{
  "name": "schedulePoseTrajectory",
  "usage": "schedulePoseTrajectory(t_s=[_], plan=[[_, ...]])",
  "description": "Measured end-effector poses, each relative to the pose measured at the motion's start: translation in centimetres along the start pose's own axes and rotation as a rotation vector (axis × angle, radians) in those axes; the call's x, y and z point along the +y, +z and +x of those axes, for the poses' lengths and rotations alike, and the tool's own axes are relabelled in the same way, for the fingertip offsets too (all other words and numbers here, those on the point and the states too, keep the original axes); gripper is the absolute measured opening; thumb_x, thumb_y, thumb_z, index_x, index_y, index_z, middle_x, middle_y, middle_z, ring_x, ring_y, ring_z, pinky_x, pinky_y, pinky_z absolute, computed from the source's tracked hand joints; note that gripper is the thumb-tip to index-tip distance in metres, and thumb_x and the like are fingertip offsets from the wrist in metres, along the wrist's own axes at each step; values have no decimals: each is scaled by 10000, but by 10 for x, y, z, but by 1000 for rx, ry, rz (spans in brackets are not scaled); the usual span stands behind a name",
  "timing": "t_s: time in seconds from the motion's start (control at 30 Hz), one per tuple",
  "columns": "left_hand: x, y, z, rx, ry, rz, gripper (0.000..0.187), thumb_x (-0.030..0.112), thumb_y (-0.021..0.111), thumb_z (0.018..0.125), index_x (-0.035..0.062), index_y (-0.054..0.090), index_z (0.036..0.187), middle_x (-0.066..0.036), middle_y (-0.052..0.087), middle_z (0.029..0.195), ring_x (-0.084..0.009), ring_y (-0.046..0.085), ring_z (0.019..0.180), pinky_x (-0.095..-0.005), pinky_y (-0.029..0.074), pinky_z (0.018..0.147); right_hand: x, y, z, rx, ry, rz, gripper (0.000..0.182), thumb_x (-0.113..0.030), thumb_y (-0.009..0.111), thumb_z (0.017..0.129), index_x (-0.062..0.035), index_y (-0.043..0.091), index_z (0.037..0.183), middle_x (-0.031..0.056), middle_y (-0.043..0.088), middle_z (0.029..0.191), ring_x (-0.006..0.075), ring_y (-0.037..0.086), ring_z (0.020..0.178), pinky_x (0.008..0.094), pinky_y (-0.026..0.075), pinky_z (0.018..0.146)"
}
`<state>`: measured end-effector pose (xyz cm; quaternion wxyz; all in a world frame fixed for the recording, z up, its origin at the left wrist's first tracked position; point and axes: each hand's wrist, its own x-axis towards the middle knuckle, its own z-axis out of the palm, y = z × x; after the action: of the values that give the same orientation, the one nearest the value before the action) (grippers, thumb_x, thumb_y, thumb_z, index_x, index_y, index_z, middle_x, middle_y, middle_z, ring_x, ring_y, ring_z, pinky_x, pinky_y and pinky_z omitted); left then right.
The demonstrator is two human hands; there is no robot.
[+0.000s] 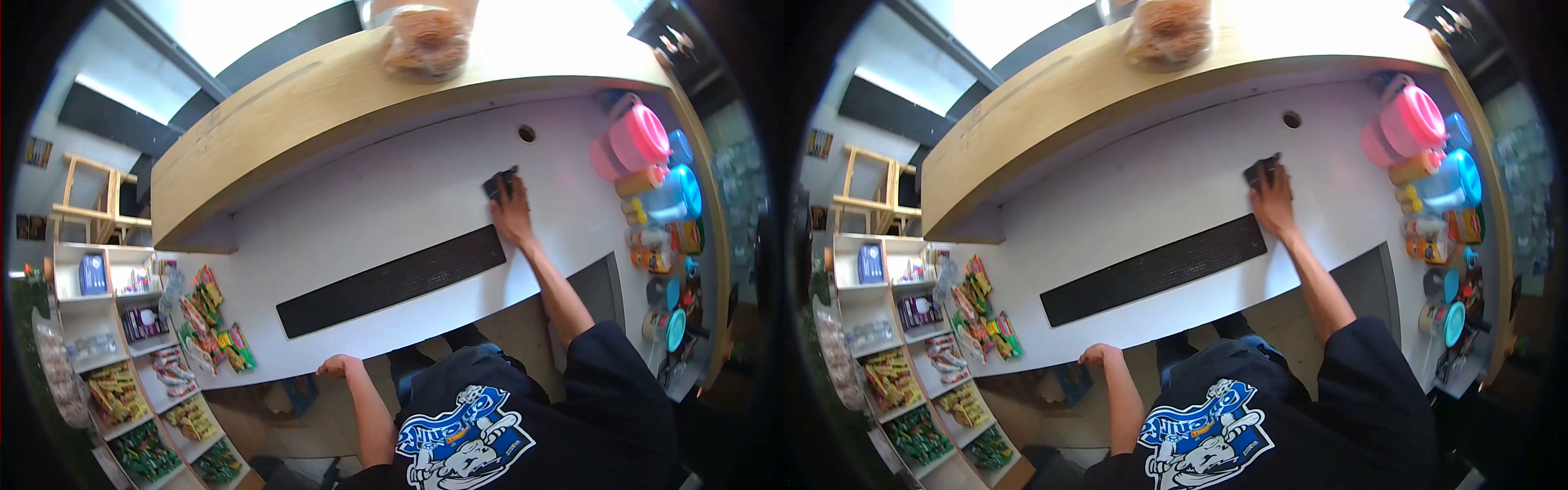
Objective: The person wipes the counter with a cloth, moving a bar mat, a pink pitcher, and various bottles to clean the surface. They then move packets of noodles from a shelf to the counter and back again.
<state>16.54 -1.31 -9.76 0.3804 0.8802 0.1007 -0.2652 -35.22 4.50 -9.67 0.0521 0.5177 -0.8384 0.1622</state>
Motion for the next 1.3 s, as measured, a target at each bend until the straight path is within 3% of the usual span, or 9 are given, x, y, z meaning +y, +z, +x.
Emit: schedulePoseTrajectory(t_s=[0.13, 0.4, 0.5, 0.53, 0.67, 0.83, 0.93, 1.1, 1.3], plan=[[-14, 7, 18, 172, 90, 99, 762, 448, 162, 1086, -140, 645, 1081, -325, 659, 1167, -438, 621, 1161, -491, 478, 1052, -93, -9, 14, -179, -184, 145, 612, -268, 573, 971, -24, 412, 1509, 335, 300, 1549, 527, 275, 1433, 590, 259, 1183], [-15, 9, 16, 350, 200, 327, 764, 389, 185, 1092, -158, 690, 921, -355, 677, 1051, -474, 644, 1083, -509, 499, 1026, -245, 23, 14, -107, -146, 138, 604, -203, 615, 938, -12, 438, 1484, 329, 311, 1537, 504, 276, 1447, 602, 262, 1180], [-9, 8, 9, 352, 191, 355, 754, 370, 188, 1091, -159, 694, 909, -363, 673, 1050, -491, 641, 1077, -524, 498, 1021, -294, 34, 8, -225, -317, 349, 571, -220, 636, 922, -49, 487, 1445, 296, 330, 1542, 481, 292, 1450, 570, 270, 1195], [-6, 6, 2, 344, 194, 351, 751, 365, 188, 1091, -157, 695, 903, -365, 672, 1049, -496, 640, 1075, -528, 497, 1021, -302, 32, 10, -251, -446, 388, 590, -258, 670, 894, -65, 519, 1431, 240, 368, 1547, 417, 311, 1461, 530, 274, 1205], [-13, 9, 12, 381, 191, 374, 746, 354, 193, 1089, -156, 695, 876, -370, 674, 1019, -508, 647, 1039, -542, 507, 999, -269, 50, 53, -342, -700, 556, 540, -231, 716, 823, -94, 608, 1334, 209, 493, 1454, 379, 455, 1371, 489, 341, 1184], [-14, 8, 9, 435, 231, 423, 731, 340, 205, 1089, -149, 688, 841, -368, 678, 947, -519, 661, 959, -552, 535, 947, -227, 67, 140, 13, -296, 289, 500, -159, 679, 814, -39, 602, 1294, 238, 584, 1326, 434, 540, 1219, 508, 445, 1054], [-13, 9, 10, 443, 247, 442, 724, 335, 212, 1090, -137, 689, 819, -364, 681, 927, -511, 669, 941, -550, 552, 918, -249, 60, 144, -100, -234, 205, 509, -150, 680, 802, -46, 606, 1294, 236, 591, 1321, 411, 561, 1178, 499, 467, 1024], [-23, 15, 16, 436, 271, 446, 716, 338, 212, 1094, -122, 696, 834, -351, 688, 918, -502, 674, 941, -546, 570, 887, -267, 65, 108, -72, -420, 88, 536, -170, 675, 792, -48, 604, 1310, 202, 604, 1324, 373, 575, 1144, 494, 477, 993], [-3, 5, -8, 356, 181, 418, 699, 340, 197, 1098, -124, 688, 922, -326, 699, 936, -506, 672, 934, -539, 568, 895, -278, 73, 135, -192, -326, -53, 579, -213, 684, 803, -72, 585, 1356, 184, 561, 1406, 365, 548, 1175, 477, 477, 964]])
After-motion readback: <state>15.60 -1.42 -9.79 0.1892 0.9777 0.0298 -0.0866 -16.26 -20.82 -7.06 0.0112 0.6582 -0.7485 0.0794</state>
